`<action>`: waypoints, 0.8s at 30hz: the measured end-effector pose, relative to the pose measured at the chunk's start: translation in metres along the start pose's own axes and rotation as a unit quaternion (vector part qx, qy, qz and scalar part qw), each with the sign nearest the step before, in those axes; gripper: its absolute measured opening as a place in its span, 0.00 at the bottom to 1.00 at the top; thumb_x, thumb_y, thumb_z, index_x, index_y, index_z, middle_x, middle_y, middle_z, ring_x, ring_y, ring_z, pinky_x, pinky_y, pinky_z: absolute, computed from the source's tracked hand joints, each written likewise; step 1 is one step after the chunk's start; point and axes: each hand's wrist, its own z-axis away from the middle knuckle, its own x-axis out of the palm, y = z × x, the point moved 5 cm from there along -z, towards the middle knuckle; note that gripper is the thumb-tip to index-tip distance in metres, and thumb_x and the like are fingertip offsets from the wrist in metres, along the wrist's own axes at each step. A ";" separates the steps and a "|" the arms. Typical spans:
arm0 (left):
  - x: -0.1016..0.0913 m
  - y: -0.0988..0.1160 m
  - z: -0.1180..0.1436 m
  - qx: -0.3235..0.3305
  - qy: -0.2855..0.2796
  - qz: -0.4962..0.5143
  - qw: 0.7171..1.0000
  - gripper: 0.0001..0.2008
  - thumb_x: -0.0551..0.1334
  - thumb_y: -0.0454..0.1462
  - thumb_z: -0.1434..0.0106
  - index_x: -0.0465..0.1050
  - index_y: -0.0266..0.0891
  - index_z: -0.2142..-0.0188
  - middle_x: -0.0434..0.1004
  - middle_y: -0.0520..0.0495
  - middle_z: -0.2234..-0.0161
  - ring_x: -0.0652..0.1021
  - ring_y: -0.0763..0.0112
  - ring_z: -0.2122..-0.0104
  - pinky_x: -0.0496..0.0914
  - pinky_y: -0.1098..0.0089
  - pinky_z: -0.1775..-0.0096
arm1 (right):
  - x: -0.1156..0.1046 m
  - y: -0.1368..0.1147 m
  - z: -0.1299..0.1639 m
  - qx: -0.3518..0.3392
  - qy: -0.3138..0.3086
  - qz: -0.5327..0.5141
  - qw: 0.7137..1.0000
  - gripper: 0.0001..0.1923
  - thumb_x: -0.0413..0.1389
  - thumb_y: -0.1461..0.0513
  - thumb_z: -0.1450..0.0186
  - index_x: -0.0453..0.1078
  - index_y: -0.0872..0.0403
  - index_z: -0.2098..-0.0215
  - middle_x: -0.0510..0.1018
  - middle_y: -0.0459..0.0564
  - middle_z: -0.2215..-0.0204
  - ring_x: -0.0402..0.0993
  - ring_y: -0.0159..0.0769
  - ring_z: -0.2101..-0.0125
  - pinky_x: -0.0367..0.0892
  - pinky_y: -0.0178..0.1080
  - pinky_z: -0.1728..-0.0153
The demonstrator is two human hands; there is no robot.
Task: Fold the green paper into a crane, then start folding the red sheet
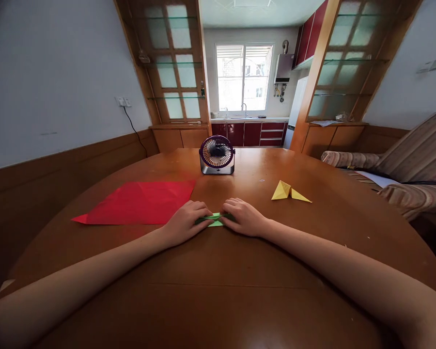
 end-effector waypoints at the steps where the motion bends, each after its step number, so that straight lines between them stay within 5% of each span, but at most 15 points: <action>1: 0.000 0.000 0.000 0.002 0.004 -0.002 1.000 0.13 0.55 0.41 0.31 0.75 0.38 0.62 0.76 0.46 0.64 0.73 0.67 0.65 0.64 0.67 0.62 | 0.000 0.000 0.000 -0.001 -0.001 0.002 1.000 0.07 0.51 0.61 0.31 0.65 0.55 0.66 0.71 0.50 0.70 0.66 0.36 0.68 0.64 0.39 0.64; 24: 0.004 -0.015 0.001 -0.048 -0.018 0.157 0.986 0.14 0.57 0.45 0.32 0.80 0.42 0.61 0.73 0.48 0.67 0.74 0.70 0.64 0.66 0.71 0.62 | 0.000 -0.003 0.000 -0.031 0.002 0.040 0.999 0.17 0.46 0.60 0.28 0.70 0.57 0.71 0.71 0.51 0.73 0.65 0.35 0.71 0.63 0.38 0.67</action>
